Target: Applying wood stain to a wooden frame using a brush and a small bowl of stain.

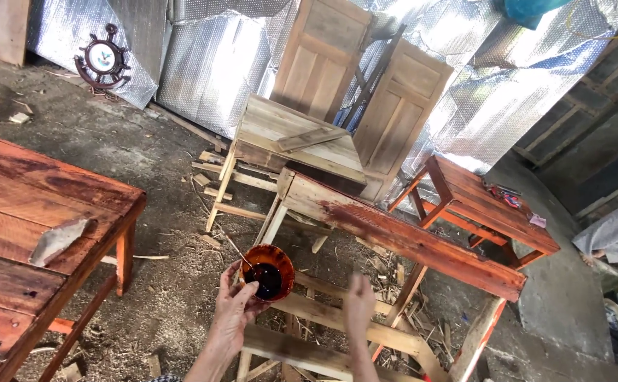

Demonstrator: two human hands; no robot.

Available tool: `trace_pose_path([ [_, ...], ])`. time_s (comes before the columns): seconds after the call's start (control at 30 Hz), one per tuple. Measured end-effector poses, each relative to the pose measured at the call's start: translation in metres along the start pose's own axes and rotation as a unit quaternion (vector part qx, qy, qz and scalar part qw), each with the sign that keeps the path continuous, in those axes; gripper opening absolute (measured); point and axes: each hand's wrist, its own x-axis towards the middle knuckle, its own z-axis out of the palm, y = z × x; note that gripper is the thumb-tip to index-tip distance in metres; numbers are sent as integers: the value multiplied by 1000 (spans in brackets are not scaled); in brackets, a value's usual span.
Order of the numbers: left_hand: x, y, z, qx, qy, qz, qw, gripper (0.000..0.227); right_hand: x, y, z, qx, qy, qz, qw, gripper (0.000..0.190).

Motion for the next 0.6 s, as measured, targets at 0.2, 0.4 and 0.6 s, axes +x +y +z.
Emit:
trace_pose_path([
  [0.2, -10, 6, 6, 2, 10, -4, 1000, 65, 1, 13, 10, -3, 59, -23, 998, 23],
  [0.4, -8, 4, 7, 10, 11, -6, 1000, 64, 2, 1, 16, -56, -20, -84, 995, 22],
  [0.6, -1, -2, 3, 6, 3, -1, 1000, 65, 26, 65, -59, 68, 131, -27, 989, 14],
])
